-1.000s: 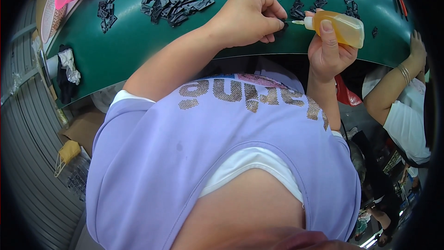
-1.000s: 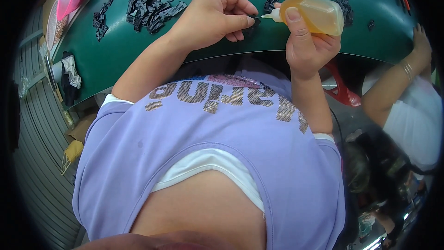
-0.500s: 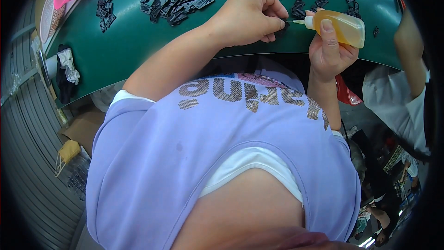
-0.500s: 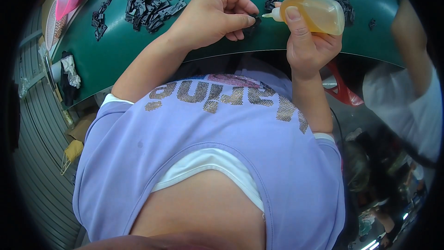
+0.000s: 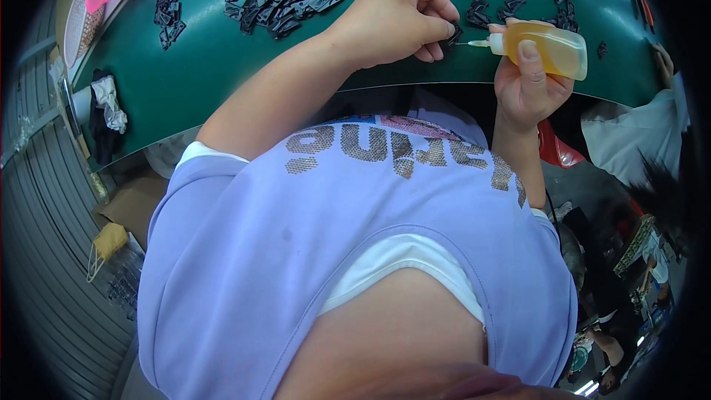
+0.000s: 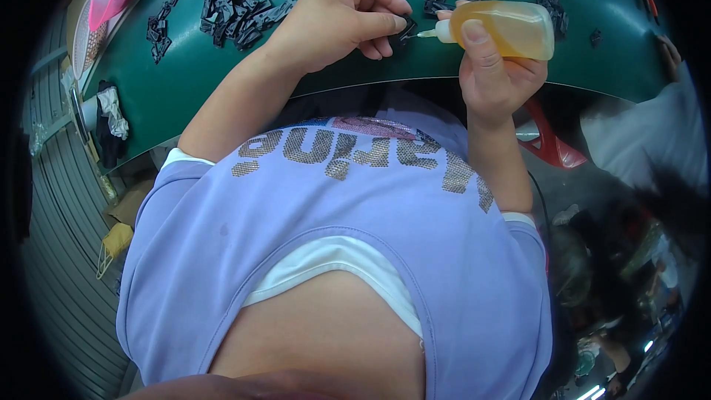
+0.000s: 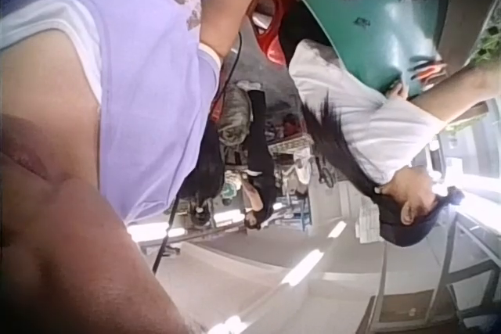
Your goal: The person applies adhesive from a dispenser bottle to small plastic parts, then takes a toy car body from a tray and fits components onto it by hand.
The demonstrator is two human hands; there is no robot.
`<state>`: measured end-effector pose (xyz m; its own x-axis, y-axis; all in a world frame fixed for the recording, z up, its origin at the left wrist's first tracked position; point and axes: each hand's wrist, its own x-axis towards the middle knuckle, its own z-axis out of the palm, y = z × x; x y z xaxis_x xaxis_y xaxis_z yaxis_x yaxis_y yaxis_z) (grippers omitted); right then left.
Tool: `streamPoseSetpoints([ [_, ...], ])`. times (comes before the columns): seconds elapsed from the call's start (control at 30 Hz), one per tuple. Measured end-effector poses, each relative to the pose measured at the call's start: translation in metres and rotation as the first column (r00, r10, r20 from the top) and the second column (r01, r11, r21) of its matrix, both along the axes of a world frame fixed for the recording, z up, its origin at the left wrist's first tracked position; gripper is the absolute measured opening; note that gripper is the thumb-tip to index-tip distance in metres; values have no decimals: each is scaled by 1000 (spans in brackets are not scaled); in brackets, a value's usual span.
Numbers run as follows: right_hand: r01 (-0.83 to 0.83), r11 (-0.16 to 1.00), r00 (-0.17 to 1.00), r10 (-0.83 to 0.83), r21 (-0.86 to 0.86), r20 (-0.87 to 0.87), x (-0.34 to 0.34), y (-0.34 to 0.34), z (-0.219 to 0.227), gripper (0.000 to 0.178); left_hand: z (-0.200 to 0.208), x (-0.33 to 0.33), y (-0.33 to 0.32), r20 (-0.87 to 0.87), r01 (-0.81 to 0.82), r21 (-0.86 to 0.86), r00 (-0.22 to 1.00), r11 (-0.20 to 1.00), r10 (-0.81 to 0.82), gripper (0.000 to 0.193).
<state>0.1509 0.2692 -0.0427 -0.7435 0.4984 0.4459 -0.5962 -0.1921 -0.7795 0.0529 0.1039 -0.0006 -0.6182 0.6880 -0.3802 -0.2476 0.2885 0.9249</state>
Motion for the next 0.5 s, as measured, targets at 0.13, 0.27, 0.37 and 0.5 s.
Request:
streamPoseSetpoints([
  [0.13, -60, 995, 997, 56, 82, 46, 2, 1, 1, 20, -1, -1, 1, 1, -12, 2, 1000, 1000, 12, 18],
  [0.27, -75, 994, 997, 72, 81, 42, 1, 1, 2, 20, -2, -2, 1, -2, -13, 9, 1000, 1000, 13, 19],
  [0.37, -79, 992, 996, 75, 97, 53, 2, 2, 1, 19, -4, -3, 2, -14, -22, 19, 1000, 1000, 22, 19],
  [0.5, -89, 991, 995, 84, 104, 55, 2, 0, 2, 18, -4, -1, 2, -13, -11, -3, 1000, 1000, 11, 19],
])
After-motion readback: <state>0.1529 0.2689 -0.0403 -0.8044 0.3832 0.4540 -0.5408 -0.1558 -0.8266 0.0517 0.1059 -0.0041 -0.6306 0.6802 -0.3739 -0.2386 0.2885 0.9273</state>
